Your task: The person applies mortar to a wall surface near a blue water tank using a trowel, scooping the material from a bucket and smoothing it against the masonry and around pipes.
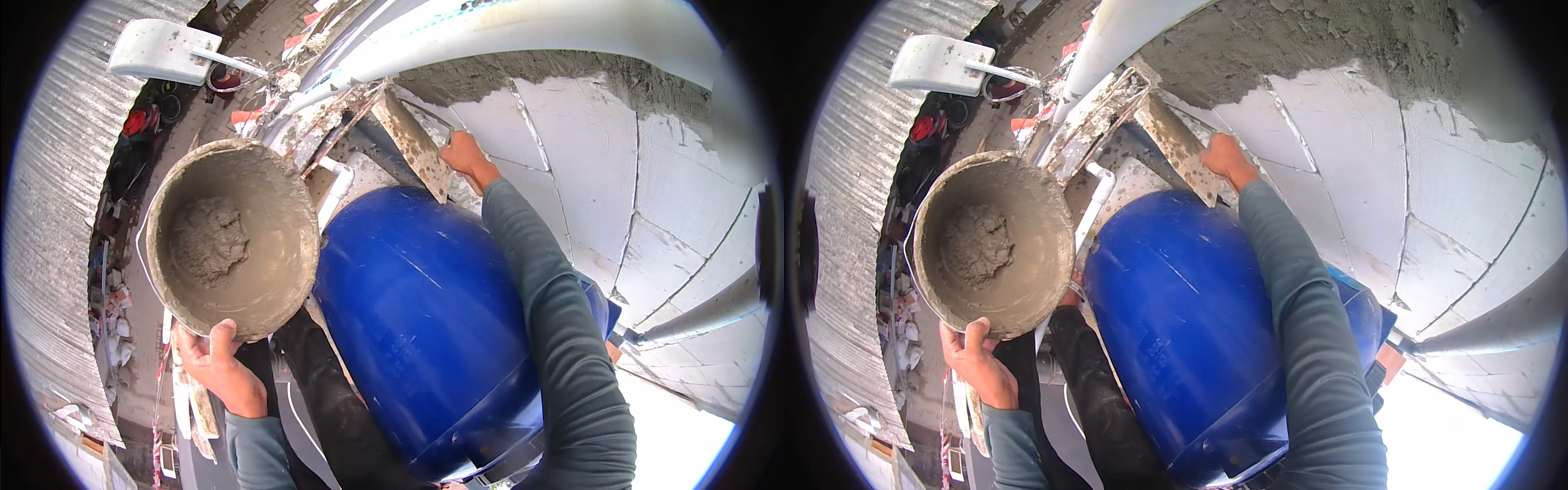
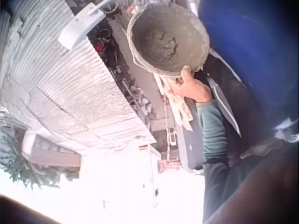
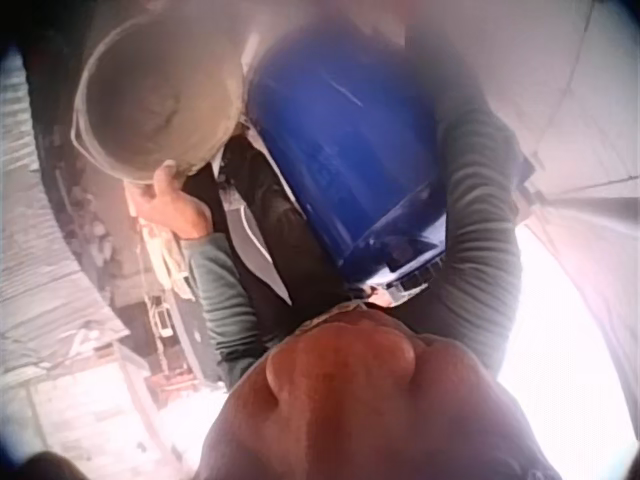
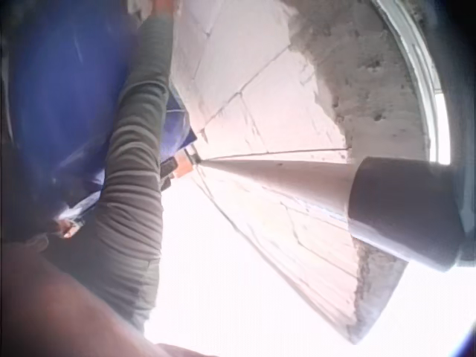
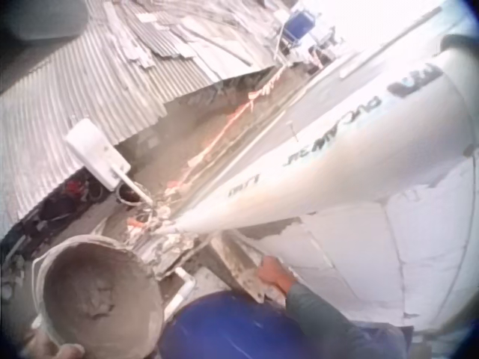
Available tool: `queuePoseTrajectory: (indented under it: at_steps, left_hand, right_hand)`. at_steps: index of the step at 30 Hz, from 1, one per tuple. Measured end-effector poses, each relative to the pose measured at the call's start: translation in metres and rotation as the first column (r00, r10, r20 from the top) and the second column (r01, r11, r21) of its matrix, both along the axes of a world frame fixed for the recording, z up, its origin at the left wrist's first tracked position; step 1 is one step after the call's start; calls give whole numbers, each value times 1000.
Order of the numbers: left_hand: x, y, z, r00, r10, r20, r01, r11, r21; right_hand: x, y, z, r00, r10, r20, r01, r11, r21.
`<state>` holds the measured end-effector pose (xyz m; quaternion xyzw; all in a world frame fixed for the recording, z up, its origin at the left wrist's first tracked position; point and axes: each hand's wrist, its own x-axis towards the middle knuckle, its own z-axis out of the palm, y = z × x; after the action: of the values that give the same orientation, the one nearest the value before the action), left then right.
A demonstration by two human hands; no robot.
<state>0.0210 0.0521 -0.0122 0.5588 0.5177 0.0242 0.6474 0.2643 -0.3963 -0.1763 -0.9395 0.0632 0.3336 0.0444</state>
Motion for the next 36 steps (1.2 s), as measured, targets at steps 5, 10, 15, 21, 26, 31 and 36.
queuePoseTrajectory:
  at_steps: [5,10,15,21,26,31,36]
  left_hand:
    - [1,0,0,1000,4,1,-4,1000,0]
    - [2,1,3,999,-15,31,16,1000,-25]
    - [-4,2,-7,997,-34,64,35,999,-13]
    - [-7,-4,-8,992,-97,75,92,993,69]
    - [4,-8,5,989,-103,107,92,990,103]
    - [3,-3,5,983,-109,146,93,989,112]
    - [-3,-3,-2,966,-185,179,177,982,61]
  right_hand:
    - [28,17,2,996,-22,81,19,999,32]
    - [23,56,83,938,-347,-18,339,903,266]
    - [9,70,161,887,-458,-63,433,774,462]
    - [-30,116,242,929,-272,-251,324,925,199]
    - [-68,116,251,990,72,-124,-55,989,136]
    - [-82,169,282,952,243,-187,-175,932,318]
    - [-109,218,192,646,657,388,-761,592,265]
